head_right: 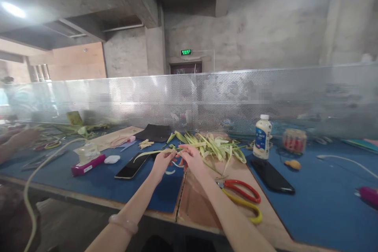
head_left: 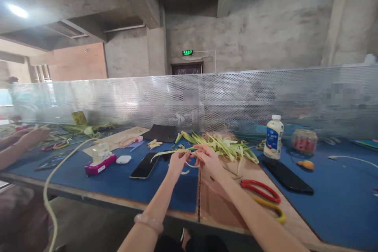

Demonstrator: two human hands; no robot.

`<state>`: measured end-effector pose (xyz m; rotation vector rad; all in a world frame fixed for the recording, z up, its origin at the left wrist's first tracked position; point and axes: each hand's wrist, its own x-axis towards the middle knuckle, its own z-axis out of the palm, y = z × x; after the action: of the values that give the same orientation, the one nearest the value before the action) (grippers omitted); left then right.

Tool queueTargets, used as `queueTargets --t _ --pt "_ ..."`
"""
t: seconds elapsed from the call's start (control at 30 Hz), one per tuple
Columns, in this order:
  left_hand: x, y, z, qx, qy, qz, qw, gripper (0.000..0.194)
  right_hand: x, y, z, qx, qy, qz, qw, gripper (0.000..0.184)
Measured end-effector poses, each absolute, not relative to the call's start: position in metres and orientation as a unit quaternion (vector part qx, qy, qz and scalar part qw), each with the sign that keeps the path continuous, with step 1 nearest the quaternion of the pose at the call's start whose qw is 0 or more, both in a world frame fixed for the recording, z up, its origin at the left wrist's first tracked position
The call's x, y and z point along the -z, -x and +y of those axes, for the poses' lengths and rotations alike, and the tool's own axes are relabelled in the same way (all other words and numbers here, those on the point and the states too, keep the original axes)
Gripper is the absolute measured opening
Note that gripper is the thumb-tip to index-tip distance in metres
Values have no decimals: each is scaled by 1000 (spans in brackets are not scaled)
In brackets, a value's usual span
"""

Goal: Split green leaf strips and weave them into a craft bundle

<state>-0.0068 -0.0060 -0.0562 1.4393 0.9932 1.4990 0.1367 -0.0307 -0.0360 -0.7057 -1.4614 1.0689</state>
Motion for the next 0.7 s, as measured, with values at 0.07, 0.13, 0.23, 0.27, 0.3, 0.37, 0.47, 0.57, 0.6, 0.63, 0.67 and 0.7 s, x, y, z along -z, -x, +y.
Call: queueTargets --t 0.07,0.13,0.23,0.27,0.3,0.37,0.47,0.57,0.6,0.63,0.67,0.7 --pt "56 5 -7 -587 -581 398 398 28 37 -138 -29 -437 309 -627 567 23" --pt "57 4 -7 -581 -587 401 396 29 38 -140 -26 -420 318 -634 566 23" --pt "57 3 -9 -576 -586 405 401 34 40 -142 -20 -392 328 -645 568 23" --pt "57 3 -9 -574 -586 405 405 36 41 -142 -18 -383 332 -647 570 23" --pt "57 3 -10 -572 -586 403 409 38 42 -143 -16 -377 336 -647 571 23" --pt "57 4 -11 -568 -588 392 422 40 43 -143 -13 -368 345 -645 574 21" --pt "58 3 -12 -566 -589 371 442 38 46 -143 -11 -365 352 -636 581 16" --pt "57 2 -14 -563 -583 352 467 37 48 -142 -10 -366 354 -623 594 16" --pt "57 1 -14 -562 -581 346 476 37 48 -141 -10 -365 355 -618 599 16" --pt "57 1 -15 -560 -579 339 486 37 49 -141 -10 -364 357 -614 603 17" --pt "57 1 -15 -558 -578 332 494 37 50 -140 -10 -362 359 -610 607 17" --pt "57 1 -15 -556 -576 325 502 36 50 -140 -10 -359 362 -607 610 18"
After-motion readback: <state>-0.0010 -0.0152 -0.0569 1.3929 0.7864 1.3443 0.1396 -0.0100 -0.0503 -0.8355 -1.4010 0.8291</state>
